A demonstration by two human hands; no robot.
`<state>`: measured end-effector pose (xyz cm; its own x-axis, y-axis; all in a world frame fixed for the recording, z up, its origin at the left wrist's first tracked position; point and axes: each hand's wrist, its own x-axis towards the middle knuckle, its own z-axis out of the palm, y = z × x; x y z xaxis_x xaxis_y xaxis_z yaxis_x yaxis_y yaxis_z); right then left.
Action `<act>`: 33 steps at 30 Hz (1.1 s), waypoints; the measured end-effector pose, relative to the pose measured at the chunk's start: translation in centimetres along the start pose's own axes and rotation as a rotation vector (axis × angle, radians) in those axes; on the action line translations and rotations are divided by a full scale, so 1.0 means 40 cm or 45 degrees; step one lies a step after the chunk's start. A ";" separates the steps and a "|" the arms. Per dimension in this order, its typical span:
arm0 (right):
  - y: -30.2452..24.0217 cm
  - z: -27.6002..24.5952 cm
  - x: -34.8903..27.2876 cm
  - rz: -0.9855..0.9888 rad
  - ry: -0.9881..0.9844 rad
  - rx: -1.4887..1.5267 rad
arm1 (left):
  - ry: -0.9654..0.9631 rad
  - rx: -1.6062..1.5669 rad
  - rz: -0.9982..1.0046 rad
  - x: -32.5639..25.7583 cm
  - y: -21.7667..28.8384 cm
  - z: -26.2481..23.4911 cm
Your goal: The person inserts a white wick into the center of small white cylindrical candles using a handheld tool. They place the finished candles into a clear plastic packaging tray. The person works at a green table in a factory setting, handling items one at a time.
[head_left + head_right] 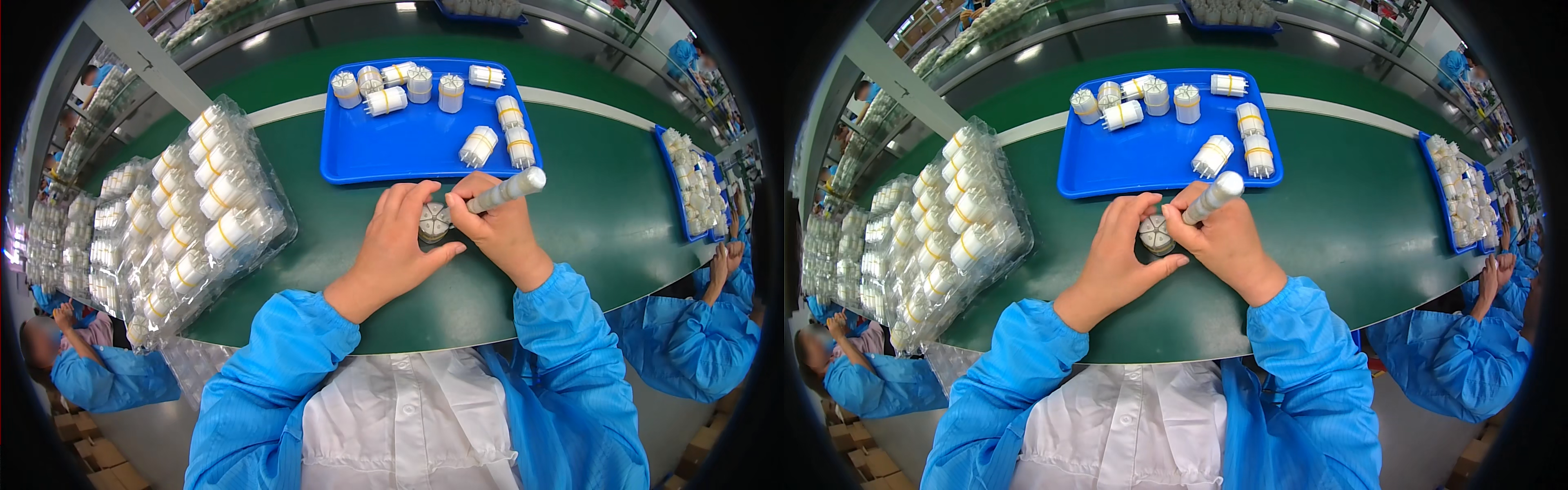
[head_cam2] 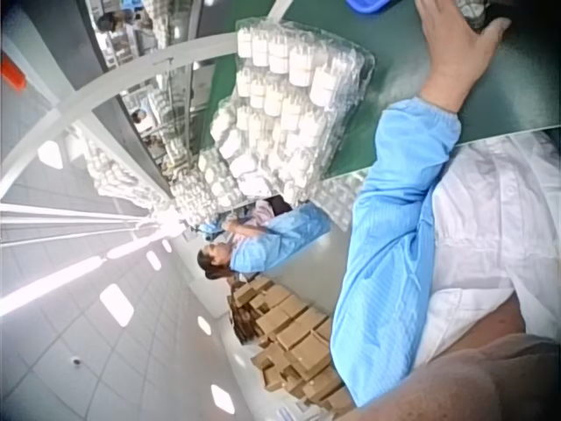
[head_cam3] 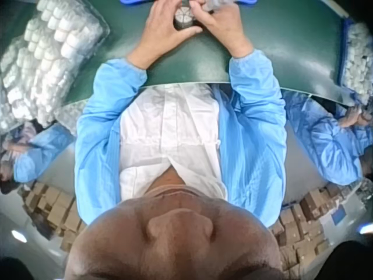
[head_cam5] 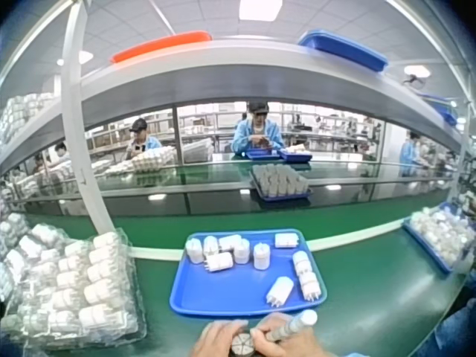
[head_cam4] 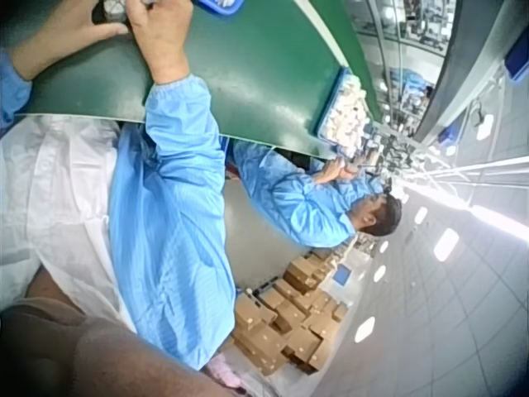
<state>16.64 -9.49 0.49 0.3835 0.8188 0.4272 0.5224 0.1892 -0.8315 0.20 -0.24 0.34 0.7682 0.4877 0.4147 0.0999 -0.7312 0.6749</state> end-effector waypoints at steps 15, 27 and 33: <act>-0.008 -0.009 0.000 0.101 -0.013 0.073 | -0.015 -0.072 0.043 -0.002 -0.003 -0.005; -0.033 -0.072 0.033 0.261 0.354 0.221 | 0.208 0.490 0.044 -0.003 -0.017 -0.087; -0.044 -0.101 0.050 0.260 0.510 0.285 | 0.194 0.752 0.061 0.016 -0.011 -0.094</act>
<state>19.59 -10.38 4.24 0.7462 0.5869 0.3141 0.2469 0.1942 -0.9494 -1.73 2.22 2.62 0.6861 0.4784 0.5482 0.4345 -0.8737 0.2187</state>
